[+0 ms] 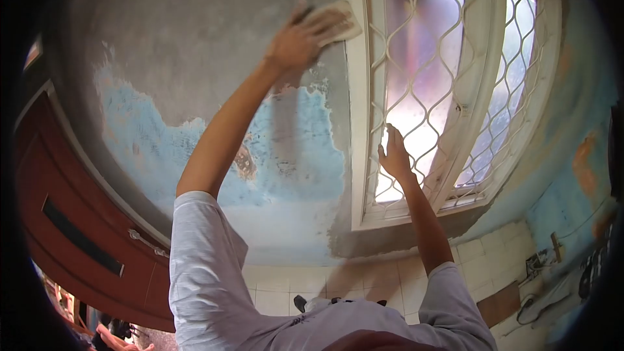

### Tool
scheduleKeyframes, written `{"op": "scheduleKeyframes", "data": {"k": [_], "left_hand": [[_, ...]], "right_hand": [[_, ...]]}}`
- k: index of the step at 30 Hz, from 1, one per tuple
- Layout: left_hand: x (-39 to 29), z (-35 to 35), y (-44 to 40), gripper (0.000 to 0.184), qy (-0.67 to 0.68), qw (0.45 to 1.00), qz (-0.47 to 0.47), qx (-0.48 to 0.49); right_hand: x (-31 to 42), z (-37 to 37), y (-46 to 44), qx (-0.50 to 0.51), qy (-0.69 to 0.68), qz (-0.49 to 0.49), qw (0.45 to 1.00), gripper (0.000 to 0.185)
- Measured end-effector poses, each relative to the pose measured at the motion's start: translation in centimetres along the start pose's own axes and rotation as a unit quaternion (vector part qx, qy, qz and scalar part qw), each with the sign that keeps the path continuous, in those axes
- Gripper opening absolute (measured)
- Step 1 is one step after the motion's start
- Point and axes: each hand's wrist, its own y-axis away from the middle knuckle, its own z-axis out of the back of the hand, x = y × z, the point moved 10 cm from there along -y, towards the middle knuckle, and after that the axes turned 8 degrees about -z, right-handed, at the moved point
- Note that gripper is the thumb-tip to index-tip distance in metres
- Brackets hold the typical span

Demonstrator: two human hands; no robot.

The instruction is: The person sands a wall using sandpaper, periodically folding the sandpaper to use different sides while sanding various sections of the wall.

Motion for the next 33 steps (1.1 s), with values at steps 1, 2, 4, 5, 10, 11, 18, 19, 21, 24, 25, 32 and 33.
{"op": "scheduleKeyframes", "data": {"k": [1,2,4,5,10,11,18,19,21,24,25,32,33], "left_hand": [[4.0,1.0,0.2,0.055,-0.079,0.993,0.086,0.008],[6.7,2.4,0.5,0.052,-0.156,0.972,0.173,0.016],[8.3,4.9,-0.3,0.042,-0.159,0.948,0.268,-0.056],[8.4,4.7,-0.7,0.041,-0.196,0.934,0.270,-0.130],[2.4,0.5,-2.0,0.049,-0.025,0.998,-0.050,0.036],[4.0,1.1,-1.7,0.049,-0.033,0.998,-0.052,0.032],[8.2,4.4,0.0,0.048,-0.239,0.958,0.151,-0.037],[4.7,1.4,-0.6,0.049,-0.184,0.980,-0.017,0.076],[5.4,1.8,-0.5,0.050,-0.202,0.973,0.030,0.109],[10.7,4.3,0.5,0.051,-0.178,0.960,0.214,0.005],[11.6,6.2,0.7,0.052,-0.221,0.929,0.284,-0.090],[5.0,2.6,-1.9,0.053,-0.112,0.988,0.074,-0.070],[8.1,4.5,-1.1,0.053,-0.148,0.975,0.149,-0.075]], "right_hand": [[-0.1,0.0,0.0,0.020,-0.006,-0.002,1.000,0.071],[-0.2,-0.1,0.2,0.043,-0.012,-0.005,0.999,0.072],[-0.7,-0.5,-0.2,0.052,-0.018,-0.007,0.998,0.071],[-0.8,-0.7,-0.2,0.047,-0.016,-0.004,0.999,0.071],[-1.0,-0.5,0.1,0.040,-0.031,0.006,0.999,0.070],[-1.0,-0.5,-0.2,0.038,-0.028,0.008,0.999,0.069],[3.5,5.0,-1.6,-0.108,0.004,0.051,0.993,0.042],[5.0,6.6,-2.4,-0.149,-0.006,0.078,0.986,0.045],[8.1,9.2,-4.2,-0.197,0.017,0.140,0.970,0.055],[10.1,9.4,-8.9,-0.175,0.125,0.168,0.962,0.074],[10.5,9.9,-10.5,-0.174,0.124,0.166,0.963,0.074],[10.4,9.0,-15.1,-0.179,0.156,0.213,0.948,0.068],[10.1,8.7,-15.3,-0.170,0.150,0.224,0.948,0.064]]}}
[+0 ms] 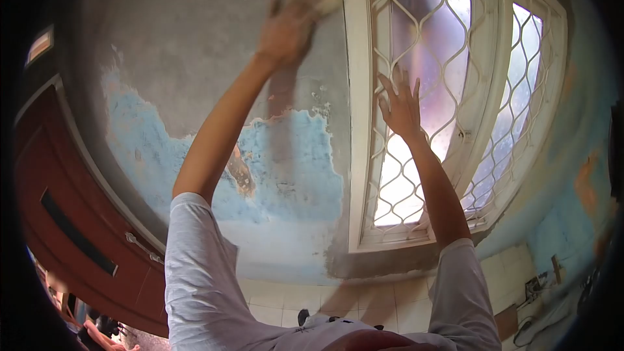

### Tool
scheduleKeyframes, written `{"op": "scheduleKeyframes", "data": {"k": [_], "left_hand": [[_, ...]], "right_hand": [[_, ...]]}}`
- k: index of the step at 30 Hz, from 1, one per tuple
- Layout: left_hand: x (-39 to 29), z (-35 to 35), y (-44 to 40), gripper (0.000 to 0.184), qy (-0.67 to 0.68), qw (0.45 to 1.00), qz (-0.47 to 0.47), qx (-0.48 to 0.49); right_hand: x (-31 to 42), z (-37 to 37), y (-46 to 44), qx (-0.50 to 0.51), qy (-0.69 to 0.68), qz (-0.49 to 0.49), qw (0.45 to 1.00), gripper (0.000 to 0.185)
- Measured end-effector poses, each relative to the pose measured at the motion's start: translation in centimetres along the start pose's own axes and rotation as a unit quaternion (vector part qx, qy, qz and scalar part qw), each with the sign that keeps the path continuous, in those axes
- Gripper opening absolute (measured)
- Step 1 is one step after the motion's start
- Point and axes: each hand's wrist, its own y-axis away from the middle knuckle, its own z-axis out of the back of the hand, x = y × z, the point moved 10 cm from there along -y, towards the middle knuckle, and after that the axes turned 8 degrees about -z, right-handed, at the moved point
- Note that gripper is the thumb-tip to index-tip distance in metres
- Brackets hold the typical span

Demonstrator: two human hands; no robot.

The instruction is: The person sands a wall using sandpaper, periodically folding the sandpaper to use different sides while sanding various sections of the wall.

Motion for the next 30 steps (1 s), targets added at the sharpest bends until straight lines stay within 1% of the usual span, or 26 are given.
{"op": "scheduleKeyframes", "data": {"k": [2,3,5,6,7,8,9,10,11,12,13,15,17,18,19,20,21,22,23,24,25,26,27,28,29,30], "left_hand": [[6.7,1.1,0.3,0.054,-0.104,0.981,0.160,-0.025],[6.9,0.4,-0.1,0.054,-0.104,0.982,0.158,-0.021],[5.5,1.3,-0.3,0.057,-0.080,0.976,0.158,-0.124],[2.8,0.0,-0.9,0.061,-0.094,0.990,0.094,-0.049],[1.9,0.6,0.2,0.061,-0.098,0.989,0.098,-0.044],[-1.3,0.1,0.7,0.055,-0.008,0.999,-0.032,0.004],[-4.4,-0.1,1.7,0.051,0.084,0.982,-0.161,0.053],[-2.3,0.5,2.2,0.050,0.002,0.990,-0.122,0.068],[1.7,1.0,3.3,0.049,-0.081,0.991,-0.018,0.100],[6.3,1.6,5.0,0.048,-0.165,0.974,0.085,0.131],[11.9,2.8,8.3,0.047,-0.025,0.969,0.243,0.018],[15.4,2.1,16.0,0.045,0.103,0.907,0.399,-0.088],[9.7,4.0,17.3,0.041,-0.091,0.954,0.270,-0.099],[5.4,2.8,17.5,0.042,-0.056,0.987,0.149,0.014],[1.5,1.5,18.8,0.043,-0.015,0.991,0.025,0.130],[2.2,2.2,20.6,0.043,-0.020,0.990,0.034,0.137],[3.4,1.8,22.7,0.045,-0.053,0.975,0.042,0.211],[4.8,0.9,25.1,0.046,-0.083,0.954,0.048,0.284],[6.0,0.8,26.6,0.046,-0.083,0.952,0.054,0.290],[12.4,3.4,30.5,0.048,0.066,0.927,0.362,0.066],[14.1,3.8,35.2,0.049,0.134,0.852,0.505,-0.030],[14.9,4.3,40.3,0.050,0.187,0.747,0.616,-0.169],[12.4,5.1,40.0,0.049,0.073,0.820,0.552,-0.132],[9.5,4.3,40.7,0.052,0.023,0.869,0.491,-0.063],[6.4,3.4,41.5,0.055,-0.031,0.907,0.420,-0.005],[2.3,2.8,42.0,0.063,0.001,0.927,0.362,0.100]], "right_hand": [[0.0,0.0,-0.3,-0.006,0.003,-0.006,1.000,0.060],[0.1,0.0,-0.3,-0.010,0.006,-0.011,1.000,0.056],[0.3,0.2,-0.2,-0.020,-0.008,-0.018,1.000,0.055],[0.3,0.6,-0.3,-0.033,-0.019,-0.019,0.999,0.054],[0.5,0.5,-0.2,-0.029,-0.025,-0.014,0.999,0.054],[0.4,0.5,-0.2,-0.028,-0.018,-0.017,0.999,0.054],[0.3,0.5,-0.2,-0.026,-0.010,-0.021,0.999,0.053],[0.5,0.7,-0.3,-0.023,0.004,-0.020,1.000,0.052],[0.3,1.0,-0.4,-0.023,0.002,-0.024,0.999,0.052],[0.4,1.2,-0.6,-0.006,0.008,-0.022,1.000,0.051],[0.5,0.9,-0.6,0.012,0.012,-0.019,1.000,0.051],[1.1,0.4,0.0,0.014,-0.016,-0.012,1.000,0.052],[1.2,1.4,-0.1,-0.046,-0.094,-0.078,0.991,0.052],[1.9,1.6,0.4,-0.065,-0.131,-0.092,0.985,0.054],[4.0,1.2,0.6,-0.061,-0.142,-0.085,0.984,0.054],[6.0,2.2,1.1,-0.109,-0.206,-0.082,0.969,0.054],[7.4,3.4,1.7,-0.158,-0.266,-0.080,0.948,0.054],[9.5,3.5,2.0,-0.124,-0.247,-0.060,0.959,0.055],[10.7,3.2,2.5,-0.117,-0.252,-0.058,0.959,0.055],[12.5,2.7,3.0,-0.104,-0.235,-0.037,0.966,0.057],[14.3,2.1,3.6,-0.090,-0.220,-0.017,0.971,0.060],[15.3,1.0,4.2,-0.070,-0.229,-0.025,0.970,0.059],[16.6,0.5,5.0,-0.059,-0.237,-0.021,0.970,0.059],[17.7,0.3,5.9,-0.057,-0.255,-0.028,0.965,0.059],[18.9,0.0,6.7,-0.058,-0.274,-0.036,0.959,0.058],[20.3,-0.3,8.1,-0.047,-0.283,-0.032,0.957,0.058]]}}
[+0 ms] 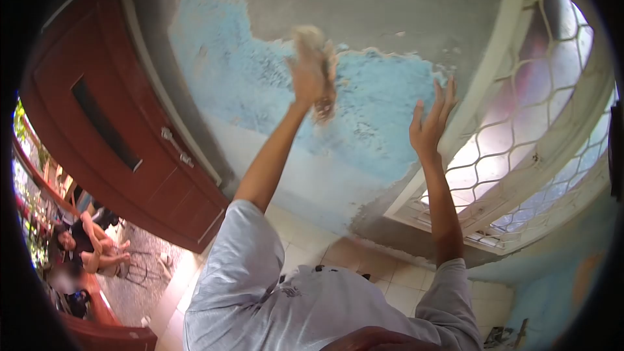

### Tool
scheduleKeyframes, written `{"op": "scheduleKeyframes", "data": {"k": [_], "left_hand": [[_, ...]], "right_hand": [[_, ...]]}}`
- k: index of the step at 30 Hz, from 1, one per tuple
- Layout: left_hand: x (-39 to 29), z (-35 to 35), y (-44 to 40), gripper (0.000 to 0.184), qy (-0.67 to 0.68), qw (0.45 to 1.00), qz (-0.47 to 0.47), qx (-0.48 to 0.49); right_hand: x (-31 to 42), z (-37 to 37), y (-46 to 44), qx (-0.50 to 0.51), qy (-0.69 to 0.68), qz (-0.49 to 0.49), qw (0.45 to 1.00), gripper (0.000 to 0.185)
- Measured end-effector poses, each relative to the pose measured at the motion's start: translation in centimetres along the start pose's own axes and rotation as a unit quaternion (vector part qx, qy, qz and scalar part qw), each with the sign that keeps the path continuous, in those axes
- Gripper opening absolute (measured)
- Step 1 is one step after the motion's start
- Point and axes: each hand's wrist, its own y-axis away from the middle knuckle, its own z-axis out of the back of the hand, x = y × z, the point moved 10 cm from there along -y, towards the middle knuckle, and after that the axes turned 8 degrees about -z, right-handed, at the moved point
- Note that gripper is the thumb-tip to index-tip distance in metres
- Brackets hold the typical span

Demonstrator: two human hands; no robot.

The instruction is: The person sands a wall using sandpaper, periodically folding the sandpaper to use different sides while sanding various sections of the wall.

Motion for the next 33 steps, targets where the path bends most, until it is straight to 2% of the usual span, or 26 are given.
{"op": "scheduleKeyframes", "data": {"k": [1,2,3,4,5,6,8,9,11,12,13,15,17,18,20,21,24,26,28,29,30,31,33], "left_hand": [[-3.6,0.7,3.3,0.066,0.000,0.992,-0.049,0.115],[-5.3,0.1,7.3,0.059,-0.035,0.985,-0.069,0.157],[-5.3,0.7,11.2,0.060,0.151,0.976,0.035,0.153],[-4.6,0.7,15.7,0.058,0.169,0.950,0.151,0.216],[-4.0,0.8,19.9,0.057,0.265,0.910,0.241,0.208],[-3.6,0.6,24.1,0.057,0.356,0.854,0.326,0.195],[-4.5,1.9,30.3,0.055,0.478,0.758,0.392,0.208],[-4.7,2.7,33.3,0.055,0.486,0.736,0.400,0.250],[-3.9,4.5,38.6,0.052,0.495,0.691,0.429,0.307],[-3.1,5.6,41.1,0.049,0.495,0.668,0.452,0.324],[-2.1,6.8,43.2,0.049,0.497,0.665,0.453,0.325],[1.7,9.7,44.9,0.044,0.441,0.745,0.408,0.289],[4.0,13.2,44.2,0.040,0.423,0.758,0.389,0.309],[5.2,14.6,43.7,0.040,0.429,0.759,0.382,0.308],[7.7,16.3,45.2,0.038,0.410,0.732,0.410,0.357],[8.6,16.8,45.8,0.038,0.416,0.732,0.403,0.358],[12.0,20.0,48.0,0.037,0.391,0.757,0.402,0.335],[14.5,21.4,49.0,0.037,0.365,0.783,0.389,0.321],[16.1,23.0,47.9,0.038,0.379,0.772,0.400,0.316],[17.1,23.7,48.0,0.038,0.387,0.758,0.422,0.312],[18.0,24.0,48.0,0.038,0.387,0.772,0.407,0.298],[18.8,24.0,48.1,0.038,0.394,0.773,0.397,0.299],[19.8,23.2,49.4,0.040,0.412,0.739,0.418,0.330]], "right_hand": [[0.7,-1.2,2.0,0.042,-0.049,-0.009,0.998,0.057],[1.5,-2.4,4.1,0.081,-0.095,-0.022,0.992,0.056],[2.4,-3.0,6.3,0.092,-0.100,-0.027,0.990,0.056],[2.9,-4.8,9.2,0.169,-0.103,-0.061,0.978,0.056],[3.5,-6.5,12.3,0.243,-0.103,-0.093,0.960,0.055],[3.7,-8.1,16.0,0.311,-0.164,-0.156,0.923,0.060],[4.5,-11.2,24.6,0.403,-0.271,-0.311,0.817,0.069],[5.4,-12.2,28.6,0.424,-0.318,-0.400,0.748,0.073],[8.9,-12.3,33.0,0.479,-0.311,-0.513,0.641,0.067],[9.6,-13.1,35.5,0.483,-0.305,-0.495,0.655,0.058],[10.1,-14.3,38.6,0.485,-0.300,-0.476,0.669,0.051],[13.5,-15.3,40.9,0.433,-0.364,-0.467,0.679,0.031],[17.3,-16.7,43.8,0.418,-0.370,-0.565,0.607,0.030],[19.4,-17.1,43.5,0.414,-0.368,-0.564,0.613,0.030],[23.6,-18.1,44.9,0.388,-0.417,-0.648,0.506,0.034],[24.8,-19.0,45.8,0.382,-0.415,-0.647,0.513,0.034],[29.3,-21.7,49.5,0.405,-0.441,-0.675,0.432,0.044],[32.5,-22.4,47.5,0.379,-0.440,-0.675,0.455,0.043],[34.2,-24.0,46.9,0.352,-0.442,-0.670,0.481,0.043],[35.7,-25.0,48.0,0.350,-0.481,-0.668,0.446,0.045],[37.0,-26.1,48.6,0.348,-0.519,-0.664,0.411,0.047],[37.3,-26.9,48.3,0.340,-0.520,-0.662,0.420,0.047],[38.7,-28.1,48.0,0.473,-0.432,-0.599,0.480,0.052]]}}
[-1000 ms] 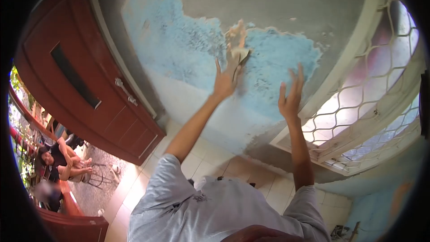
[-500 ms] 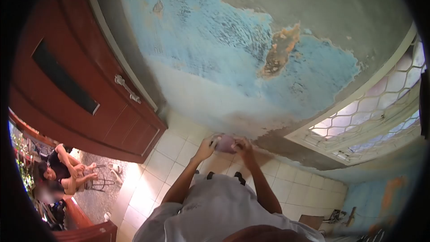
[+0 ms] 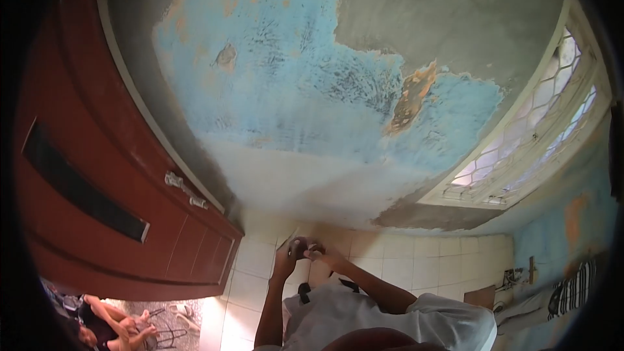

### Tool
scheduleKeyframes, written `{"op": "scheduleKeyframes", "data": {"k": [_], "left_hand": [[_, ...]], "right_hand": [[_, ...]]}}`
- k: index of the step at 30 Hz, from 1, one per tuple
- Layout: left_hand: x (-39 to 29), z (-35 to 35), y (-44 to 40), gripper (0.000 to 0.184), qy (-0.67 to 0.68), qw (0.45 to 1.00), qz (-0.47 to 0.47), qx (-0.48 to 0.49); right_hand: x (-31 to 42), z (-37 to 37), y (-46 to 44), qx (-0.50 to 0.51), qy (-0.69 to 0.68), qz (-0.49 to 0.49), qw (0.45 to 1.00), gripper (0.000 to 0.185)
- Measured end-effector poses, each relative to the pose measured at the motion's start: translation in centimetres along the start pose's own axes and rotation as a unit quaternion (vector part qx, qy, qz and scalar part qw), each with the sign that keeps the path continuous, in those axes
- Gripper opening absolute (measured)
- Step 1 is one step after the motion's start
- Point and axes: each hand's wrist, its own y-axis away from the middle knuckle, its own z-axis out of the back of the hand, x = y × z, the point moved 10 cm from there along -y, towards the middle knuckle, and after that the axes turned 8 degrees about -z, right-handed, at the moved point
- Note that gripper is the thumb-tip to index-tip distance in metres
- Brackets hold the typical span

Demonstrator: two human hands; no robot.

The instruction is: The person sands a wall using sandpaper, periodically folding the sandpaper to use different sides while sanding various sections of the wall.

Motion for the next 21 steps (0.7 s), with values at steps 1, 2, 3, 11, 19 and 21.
{"op": "scheduleKeyframes", "data": {"k": [1,2,3,11,19,21], "left_hand": [[-0.2,0.0,-0.3,0.043,0.004,1.000,0.004,0.024],[-0.6,0.0,-0.5,0.043,0.007,1.000,-0.005,0.028],[0.1,-0.1,-0.9,0.045,0.095,0.994,0.051,0.018],[0.6,-1.7,-4.6,0.054,0.185,0.972,0.135,0.056],[4.8,3.1,-13.1,0.073,0.188,0.972,0.109,0.089],[4.0,5.3,-16.4,0.074,0.140,0.984,0.086,0.070]], "right_hand": [[1.7,-0.4,0.2,-0.025,0.032,0.007,0.999,0.053],[2.0,-0.2,-0.3,-0.032,0.035,0.013,0.999,0.053],[2.1,0.2,-0.9,-0.046,0.081,0.012,0.996,0.057],[2.2,4.1,-7.4,-0.059,0.175,0.034,0.982,0.051],[11.7,7.6,-11.4,-0.177,0.137,0.162,0.961,0.031],[13.7,9.5,-12.2,-0.204,0.127,0.149,0.959,0.030]]}}
